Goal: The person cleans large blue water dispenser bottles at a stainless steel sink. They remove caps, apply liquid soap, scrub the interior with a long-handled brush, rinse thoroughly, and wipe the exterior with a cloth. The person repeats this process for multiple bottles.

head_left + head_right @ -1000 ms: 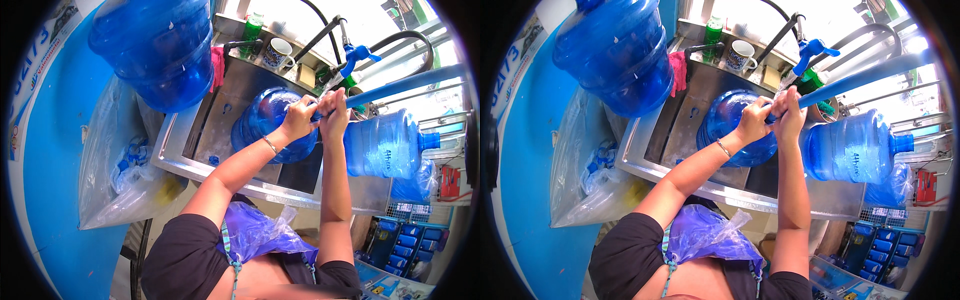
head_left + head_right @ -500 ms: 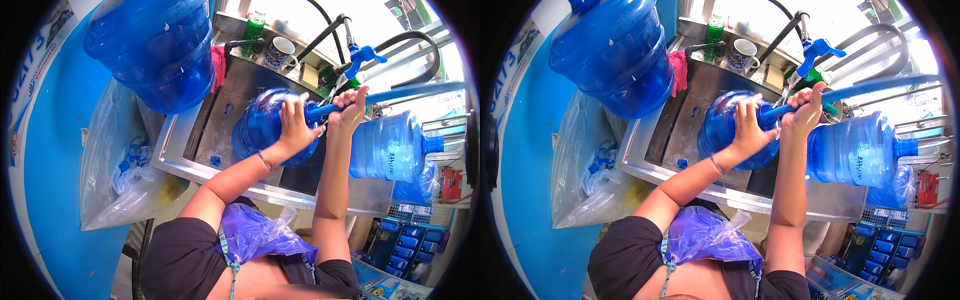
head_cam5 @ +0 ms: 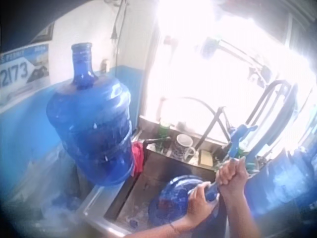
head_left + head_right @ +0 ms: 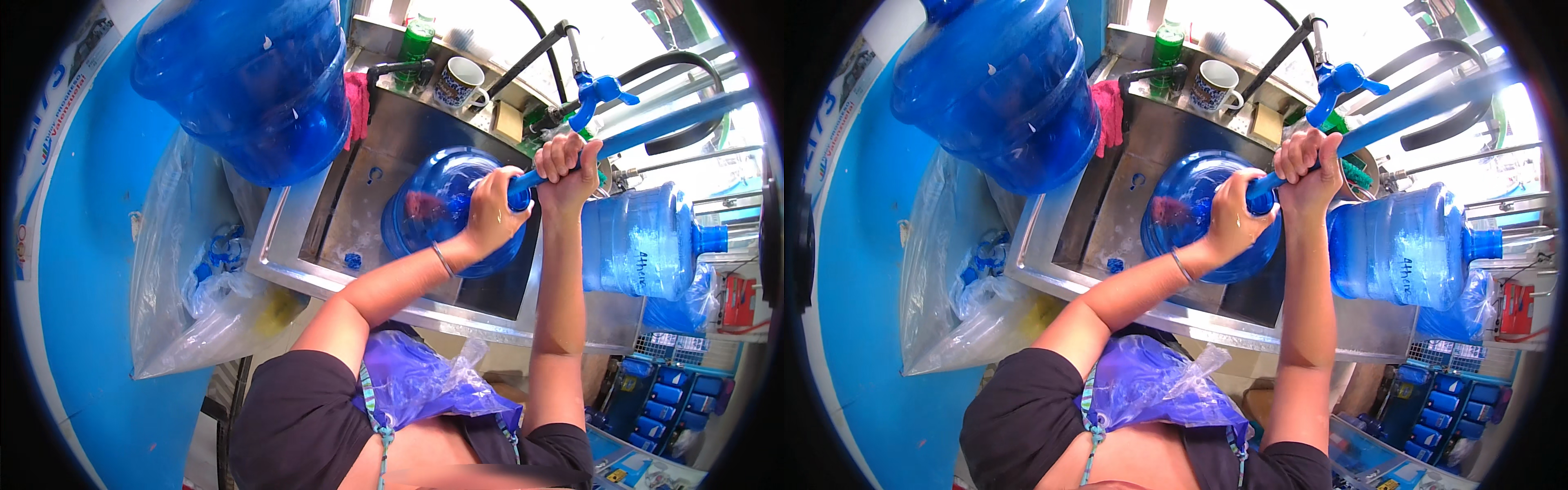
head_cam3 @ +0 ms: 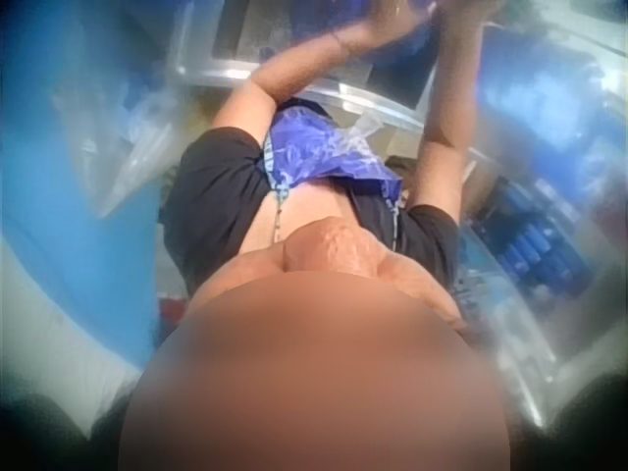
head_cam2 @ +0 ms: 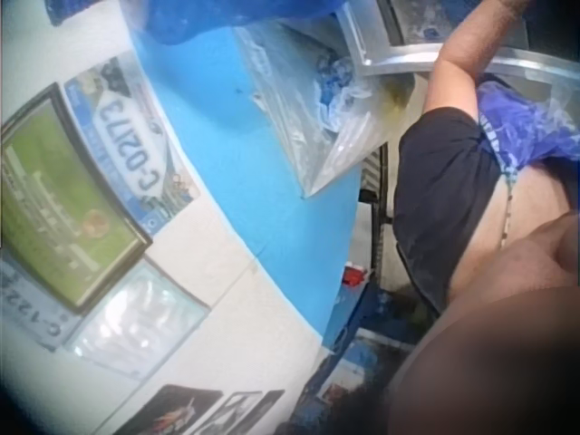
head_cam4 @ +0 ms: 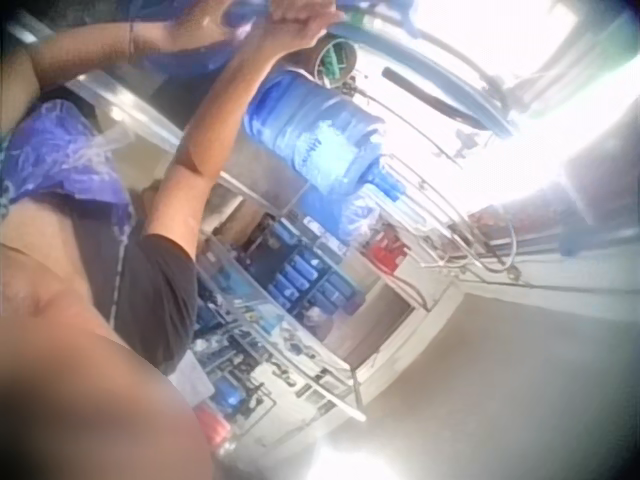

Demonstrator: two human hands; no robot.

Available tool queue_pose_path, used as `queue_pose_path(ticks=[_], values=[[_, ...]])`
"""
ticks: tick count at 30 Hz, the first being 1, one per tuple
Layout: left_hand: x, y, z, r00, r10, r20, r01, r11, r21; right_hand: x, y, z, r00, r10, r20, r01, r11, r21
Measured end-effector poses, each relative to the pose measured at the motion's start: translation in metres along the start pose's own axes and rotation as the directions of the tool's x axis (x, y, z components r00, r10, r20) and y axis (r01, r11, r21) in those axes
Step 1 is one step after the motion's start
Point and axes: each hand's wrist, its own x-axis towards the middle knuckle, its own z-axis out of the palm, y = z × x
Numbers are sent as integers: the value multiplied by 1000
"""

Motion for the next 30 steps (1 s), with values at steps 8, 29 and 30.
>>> queue_pose_path(ticks=[8, 29, 30], values=[[27, -48, 5, 978, 205, 37, -201, 976, -82, -11, 6, 7, 986, -125, -114, 122, 992, -37], [41, -36, 2, 946, 123, 299, -105, 991, -77, -15, 4, 9, 940, -159, -303, 144, 987, -74], [49, -39, 3, 943, 138, 304, -130, 990, -46, -15, 6, 8, 976, -186, -114, 174, 979, -109]])
